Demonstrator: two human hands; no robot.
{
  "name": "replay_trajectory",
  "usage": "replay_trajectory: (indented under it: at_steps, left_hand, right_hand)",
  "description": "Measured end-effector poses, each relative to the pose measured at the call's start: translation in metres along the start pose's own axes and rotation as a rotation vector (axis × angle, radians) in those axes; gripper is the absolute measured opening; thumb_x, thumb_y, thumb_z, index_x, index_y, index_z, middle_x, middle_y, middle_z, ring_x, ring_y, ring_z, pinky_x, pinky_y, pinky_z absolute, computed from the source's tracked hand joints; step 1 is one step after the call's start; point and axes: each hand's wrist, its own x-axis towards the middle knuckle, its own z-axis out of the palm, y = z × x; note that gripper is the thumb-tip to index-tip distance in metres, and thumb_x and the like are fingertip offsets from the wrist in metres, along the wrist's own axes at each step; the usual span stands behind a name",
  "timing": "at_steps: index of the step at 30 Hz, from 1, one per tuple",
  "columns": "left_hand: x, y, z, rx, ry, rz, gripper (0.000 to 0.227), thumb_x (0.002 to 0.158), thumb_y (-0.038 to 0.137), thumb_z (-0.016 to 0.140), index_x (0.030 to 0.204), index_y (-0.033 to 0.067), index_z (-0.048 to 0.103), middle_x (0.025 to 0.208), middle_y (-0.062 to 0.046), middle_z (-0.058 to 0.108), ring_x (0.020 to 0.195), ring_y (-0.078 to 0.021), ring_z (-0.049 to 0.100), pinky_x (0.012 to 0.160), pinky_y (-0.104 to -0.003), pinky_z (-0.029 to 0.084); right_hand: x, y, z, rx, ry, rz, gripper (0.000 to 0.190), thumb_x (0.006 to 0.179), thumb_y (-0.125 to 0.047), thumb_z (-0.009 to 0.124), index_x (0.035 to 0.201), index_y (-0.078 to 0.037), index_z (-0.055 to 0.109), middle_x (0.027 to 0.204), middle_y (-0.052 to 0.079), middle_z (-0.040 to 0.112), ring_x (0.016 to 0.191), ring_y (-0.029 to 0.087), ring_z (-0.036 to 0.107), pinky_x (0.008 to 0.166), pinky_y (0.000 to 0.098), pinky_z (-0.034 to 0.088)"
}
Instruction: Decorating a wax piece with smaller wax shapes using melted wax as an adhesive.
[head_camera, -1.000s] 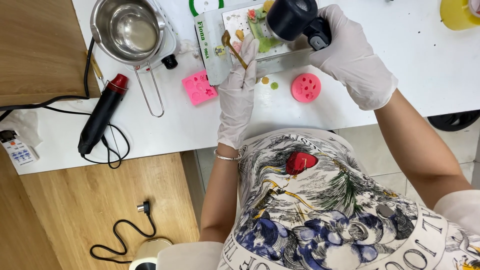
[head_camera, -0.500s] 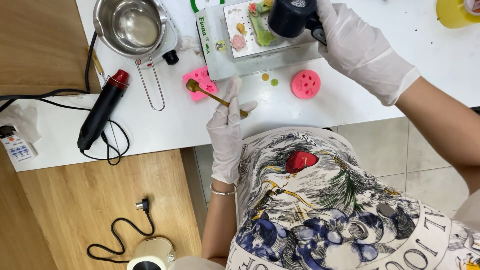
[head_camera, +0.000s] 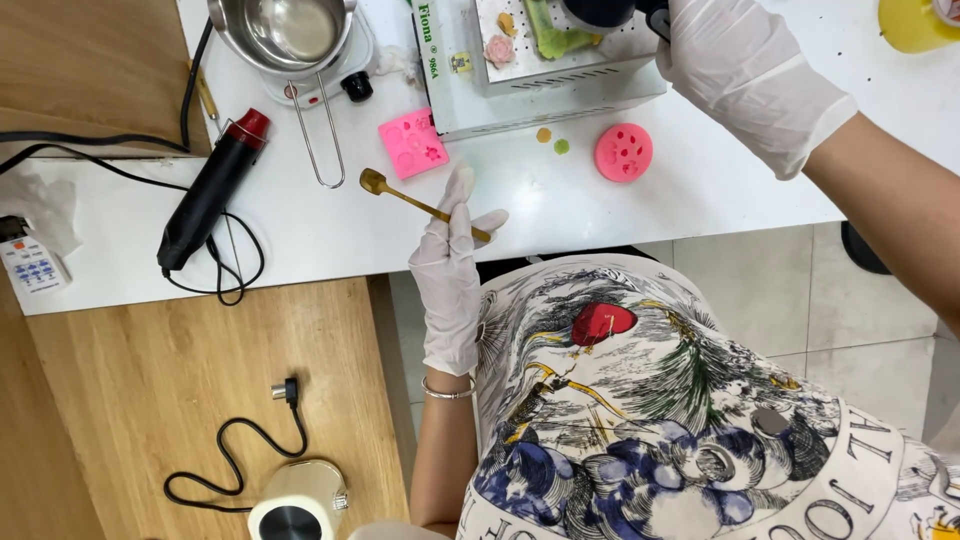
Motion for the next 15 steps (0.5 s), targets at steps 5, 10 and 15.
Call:
replay_trajectory:
  at_steps: [5,10,15]
  left_hand:
    - [-0.005,-0.005,-0.011,-0.013,0.010,-0.032,0.041,0.111,0.016,0.046,0.149,0.0019,0.052,0.151,-0.008,0.059,0.100,-0.0196,0.077,0.084,-0.025,0.058]
    - [-0.010,-0.005,-0.022,-0.030,-0.006,-0.033,0.041,0.111,0.016,0.046,0.149,0.0016,0.052,0.151,-0.008,0.059,0.100,-0.0195,0.077,0.082,-0.025,0.057]
    - [-0.013,0.005,-0.026,0.041,-0.053,-0.039,0.041,0.111,0.018,0.045,0.148,0.0029,0.054,0.151,-0.007,0.058,0.100,-0.0200,0.077,0.084,-0.025,0.059]
  right_hand:
    - [-0.005,0.007,0.012,-0.053,0.052,-0.102,0.009,0.106,-0.003,0.063,0.112,-0.001,0.057,0.083,0.017,0.063,0.075,0.035,0.064,0.063,0.0432,0.053]
    - [-0.009,-0.001,0.017,-0.107,0.046,-0.055,0.013,0.105,-0.007,0.067,0.113,0.000,0.059,0.084,0.017,0.063,0.068,0.035,0.064,0.057,0.0424,0.053]
    - [-0.016,0.005,0.027,-0.201,0.125,-0.147,0.011,0.106,-0.007,0.068,0.113,0.000,0.062,0.075,0.013,0.062,0.066,0.029,0.063,0.060,0.0389,0.053]
